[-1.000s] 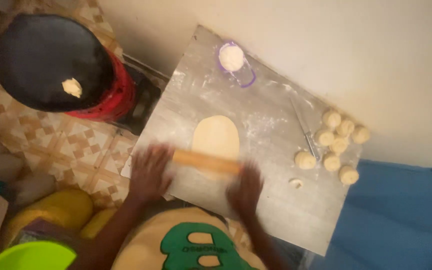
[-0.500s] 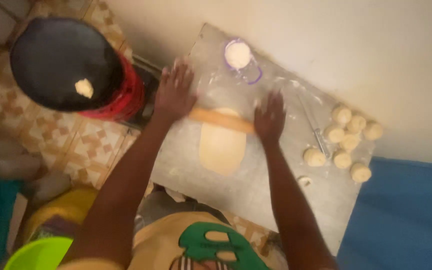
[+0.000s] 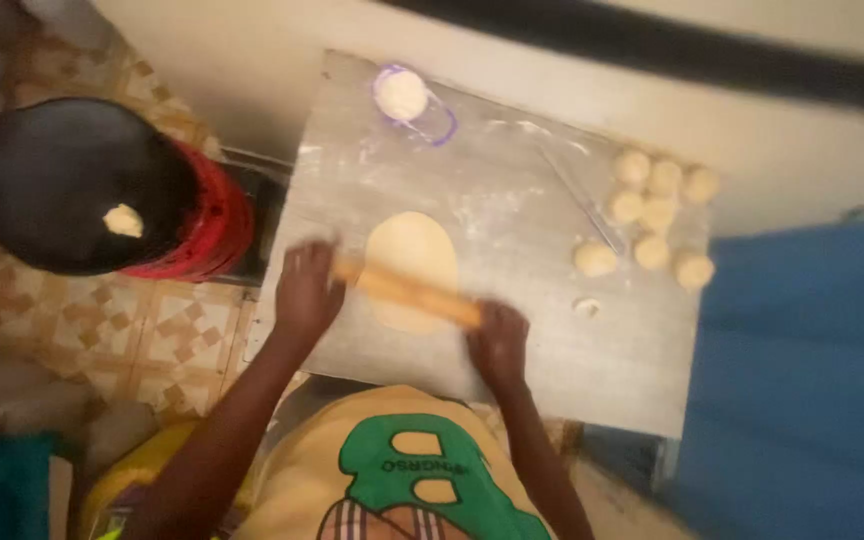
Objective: The person cuts a piece of dough with a knife, shapes it into a ball by hand, and then rolls it flat on a floured surface using a rolling pin. The flattened dough is placed on a hot pan to cook.
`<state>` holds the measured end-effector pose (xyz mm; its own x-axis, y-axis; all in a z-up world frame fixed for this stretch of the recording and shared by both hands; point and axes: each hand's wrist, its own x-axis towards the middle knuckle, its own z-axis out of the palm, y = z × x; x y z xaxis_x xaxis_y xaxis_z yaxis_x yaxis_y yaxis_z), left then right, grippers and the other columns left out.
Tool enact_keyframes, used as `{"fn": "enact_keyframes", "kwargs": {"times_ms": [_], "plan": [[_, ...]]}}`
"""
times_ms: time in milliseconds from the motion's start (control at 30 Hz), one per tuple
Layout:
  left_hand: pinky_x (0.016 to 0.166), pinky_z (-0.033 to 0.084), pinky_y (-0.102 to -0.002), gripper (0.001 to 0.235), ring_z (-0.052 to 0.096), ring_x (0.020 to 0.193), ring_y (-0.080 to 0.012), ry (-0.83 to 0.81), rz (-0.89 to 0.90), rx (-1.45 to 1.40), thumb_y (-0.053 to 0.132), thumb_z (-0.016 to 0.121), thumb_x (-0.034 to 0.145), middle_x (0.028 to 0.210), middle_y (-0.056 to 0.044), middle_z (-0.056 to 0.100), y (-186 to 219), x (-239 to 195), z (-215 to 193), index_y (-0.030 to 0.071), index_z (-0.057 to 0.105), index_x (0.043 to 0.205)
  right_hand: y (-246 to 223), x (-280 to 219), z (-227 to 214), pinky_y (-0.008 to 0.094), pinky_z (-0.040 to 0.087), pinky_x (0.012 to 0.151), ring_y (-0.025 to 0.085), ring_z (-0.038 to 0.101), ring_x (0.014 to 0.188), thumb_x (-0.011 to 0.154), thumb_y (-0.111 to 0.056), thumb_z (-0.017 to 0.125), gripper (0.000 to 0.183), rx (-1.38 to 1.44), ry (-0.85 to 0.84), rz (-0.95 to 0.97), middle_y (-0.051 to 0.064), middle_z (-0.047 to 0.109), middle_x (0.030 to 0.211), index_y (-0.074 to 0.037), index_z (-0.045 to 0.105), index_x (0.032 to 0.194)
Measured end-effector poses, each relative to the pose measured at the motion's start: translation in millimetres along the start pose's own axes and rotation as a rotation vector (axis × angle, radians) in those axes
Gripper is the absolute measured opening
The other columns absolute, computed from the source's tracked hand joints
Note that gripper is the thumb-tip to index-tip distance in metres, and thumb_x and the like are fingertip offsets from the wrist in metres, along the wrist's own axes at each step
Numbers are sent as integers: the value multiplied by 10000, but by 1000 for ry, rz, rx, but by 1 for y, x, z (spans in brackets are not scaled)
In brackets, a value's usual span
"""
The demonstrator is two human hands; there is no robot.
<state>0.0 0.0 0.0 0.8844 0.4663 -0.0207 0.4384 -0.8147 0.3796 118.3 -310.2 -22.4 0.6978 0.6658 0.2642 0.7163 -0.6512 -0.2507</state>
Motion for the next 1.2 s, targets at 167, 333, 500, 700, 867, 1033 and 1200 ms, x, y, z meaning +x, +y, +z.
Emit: {"fn": "enact_keyframes", "kwargs": {"times_ms": [167,333,500,700,867,1033,1200], "plan": [[889,414,-500,588,509,1119,-333,-110,70,12,387,567,823,1162,-127,578,62,75,7,136,418,1333,7,-8,-41,462,480,663,340,599,744,580,-155,769,402,38,331,329,120,614,832,-66,627,946],[803,461,-444,502,512,1070,-278,-215,18,24,440,570,781,1088,-56,576,68,101,34,248,474,1235,3,-42,-61,465,476,620,291,569,759,651,-308,735,442,-288,355,516,59,564,878,-152,582,1035],[928,370,-437,354,578,959,-326,-45,302,-302,328,640,726,906,-142,635,62,105,42,76,626,975,13,-60,-48,441,474,611,264,574,772,649,-360,707,446,-368,375,623,21,564,899,-197,584,1046],[956,367,-461,409,524,1096,-351,-327,-64,-623,328,627,768,1083,-170,602,75,100,10,40,619,1059,7,-53,-55,422,471,664,274,579,828,803,-445,561,395,-350,340,613,49,586,964,-162,571,1078],[585,430,-320,265,558,664,-208,-362,-412,-925,218,746,646,725,-77,589,109,66,-50,88,713,874,2,-53,-59,437,485,663,267,585,838,692,-368,681,446,-292,295,679,35,599,976,-146,603,1071],[565,368,-332,238,519,706,-182,-365,-623,-1021,248,648,744,863,-51,596,98,59,-104,84,629,915,-11,-41,-71,508,392,616,374,541,804,833,-403,536,448,-307,392,539,148,592,955,-40,561,1094],[526,426,-346,198,574,693,-198,-13,-800,-1213,220,644,769,855,-36,639,66,63,-134,171,618,959,-12,-41,-73,514,398,601,374,547,787,789,-364,583,434,-263,380,590,144,600,924,-33,591,1069]]}}
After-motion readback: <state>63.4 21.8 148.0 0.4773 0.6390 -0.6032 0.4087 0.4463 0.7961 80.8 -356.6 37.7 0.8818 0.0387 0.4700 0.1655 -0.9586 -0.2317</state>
